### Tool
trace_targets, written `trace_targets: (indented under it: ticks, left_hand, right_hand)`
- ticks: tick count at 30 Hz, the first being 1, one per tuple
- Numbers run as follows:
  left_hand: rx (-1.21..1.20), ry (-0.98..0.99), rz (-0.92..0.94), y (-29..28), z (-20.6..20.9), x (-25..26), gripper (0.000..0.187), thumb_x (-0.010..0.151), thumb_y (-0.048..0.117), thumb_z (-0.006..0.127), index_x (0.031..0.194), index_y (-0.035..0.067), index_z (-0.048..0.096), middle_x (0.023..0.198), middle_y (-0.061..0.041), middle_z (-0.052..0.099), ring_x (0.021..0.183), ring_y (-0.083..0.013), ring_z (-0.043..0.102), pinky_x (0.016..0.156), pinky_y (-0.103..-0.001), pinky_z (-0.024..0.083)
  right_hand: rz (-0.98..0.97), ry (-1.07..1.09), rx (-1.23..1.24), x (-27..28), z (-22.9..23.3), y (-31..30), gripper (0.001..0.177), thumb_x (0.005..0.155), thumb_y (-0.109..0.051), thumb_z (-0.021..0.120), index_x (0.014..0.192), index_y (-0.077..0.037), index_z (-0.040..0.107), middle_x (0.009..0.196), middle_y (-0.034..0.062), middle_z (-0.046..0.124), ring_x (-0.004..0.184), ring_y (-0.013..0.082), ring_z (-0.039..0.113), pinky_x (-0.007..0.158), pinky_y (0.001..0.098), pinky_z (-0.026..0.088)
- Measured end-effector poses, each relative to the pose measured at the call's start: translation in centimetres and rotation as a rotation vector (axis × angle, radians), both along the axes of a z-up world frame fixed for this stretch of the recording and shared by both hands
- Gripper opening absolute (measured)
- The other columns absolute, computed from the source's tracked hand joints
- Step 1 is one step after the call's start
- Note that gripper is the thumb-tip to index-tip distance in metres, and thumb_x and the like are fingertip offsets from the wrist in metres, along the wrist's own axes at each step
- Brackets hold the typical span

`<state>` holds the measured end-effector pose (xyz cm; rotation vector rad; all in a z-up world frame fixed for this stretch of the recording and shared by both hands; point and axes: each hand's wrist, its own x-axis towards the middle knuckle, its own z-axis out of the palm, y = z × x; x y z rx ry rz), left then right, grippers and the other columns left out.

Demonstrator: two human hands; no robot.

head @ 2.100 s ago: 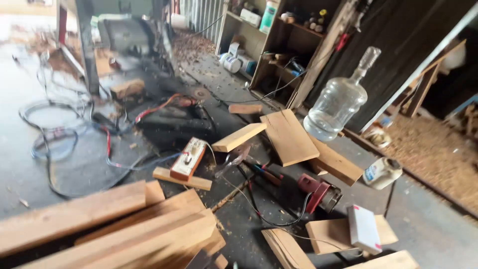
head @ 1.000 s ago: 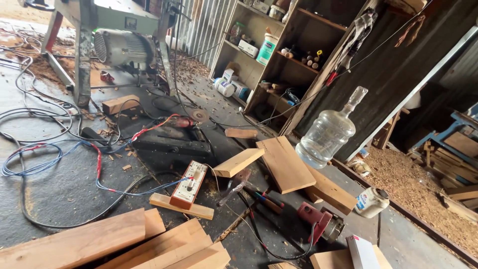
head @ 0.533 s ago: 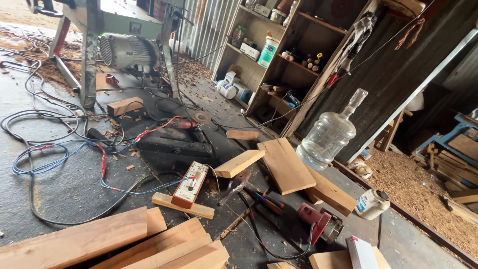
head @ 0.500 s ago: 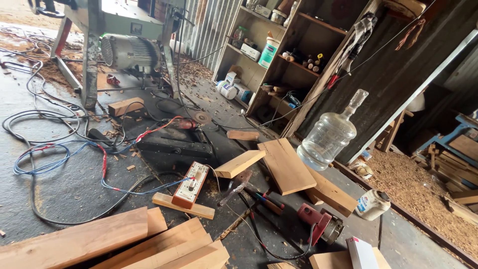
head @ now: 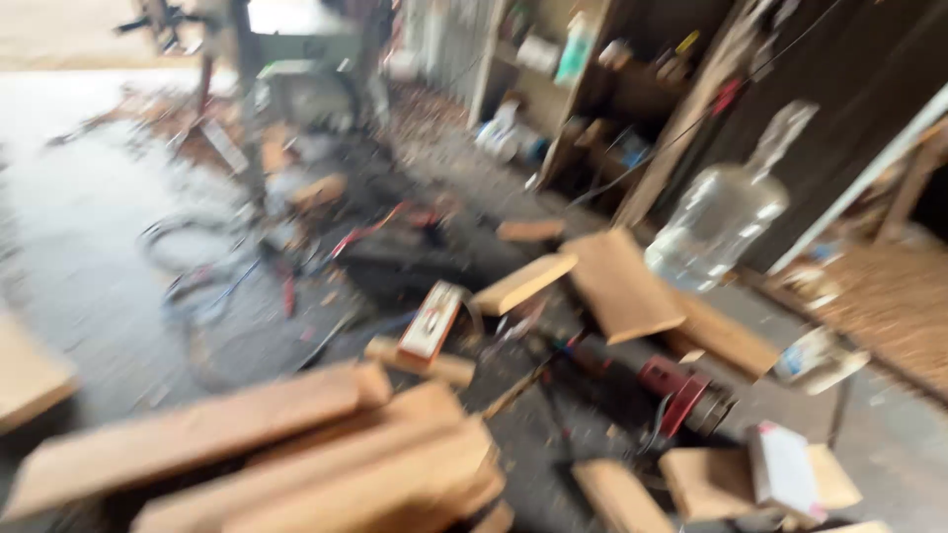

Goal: The person measures and marks wooden boards using a square, a pencil, and a tape measure, handling several boards one by one and placing them on a stack.

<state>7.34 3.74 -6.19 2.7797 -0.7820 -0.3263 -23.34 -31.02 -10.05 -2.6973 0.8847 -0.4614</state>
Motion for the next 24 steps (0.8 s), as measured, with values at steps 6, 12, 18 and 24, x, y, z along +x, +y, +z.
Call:
trace_targets:
  ticks: [6,12,18,24]
  left_hand:
    - [0.161,0.132,-0.1,7.2,-2.9,-7.3,0.032,0.086,0.037,0.072,0.093,0.006,0.076,0.094,-0.019,0.075,0.093,-0.0387,0.071,0.084,-0.049,0.056]
    - [0.155,0.328,-0.167,10.1,-4.2,-18.1,0.031,0.087,0.036,0.072,0.091,0.006,0.076,0.093,-0.019,0.075,0.093,-0.0388,0.071,0.084,-0.049,0.056]
    - [-0.288,0.362,0.332,7.0,-1.9,-22.3,0.04,0.087,0.039,0.072,0.106,0.003,0.072,0.101,-0.021,0.075,0.097,-0.0386,0.069,0.085,-0.048,0.057]
    - [-1.397,0.938,1.222,3.8,-4.8,-23.9,0.079,0.089,0.052,0.065,0.144,-0.002,0.044,0.126,-0.022,0.056,0.096,-0.0365,0.067,0.077,-0.059,0.06]
  right_hand:
    - [0.105,0.051,-0.153,-9.6,-2.4,0.9,0.071,0.069,-0.012,0.068,0.139,-0.009,0.061,0.12,0.0211,0.067,0.111,0.0411,0.065,0.09,0.05,0.057]
    - [0.255,0.124,-0.257,-11.6,1.6,0.7,0.066,0.076,-0.011,0.068,0.141,-0.006,0.063,0.107,0.0178,0.068,0.097,0.0383,0.068,0.082,0.0477,0.059]
    - [0.336,0.096,-0.31,-11.0,5.1,3.2,0.066,0.077,-0.009,0.068,0.143,-0.01,0.065,0.106,0.0134,0.068,0.088,0.0342,0.07,0.076,0.0451,0.06]
    - [0.333,0.294,-0.275,-9.1,6.3,3.5,0.057,0.082,-0.01,0.065,0.139,-0.017,0.067,0.114,0.0125,0.07,0.088,0.0357,0.072,0.073,0.0462,0.06]
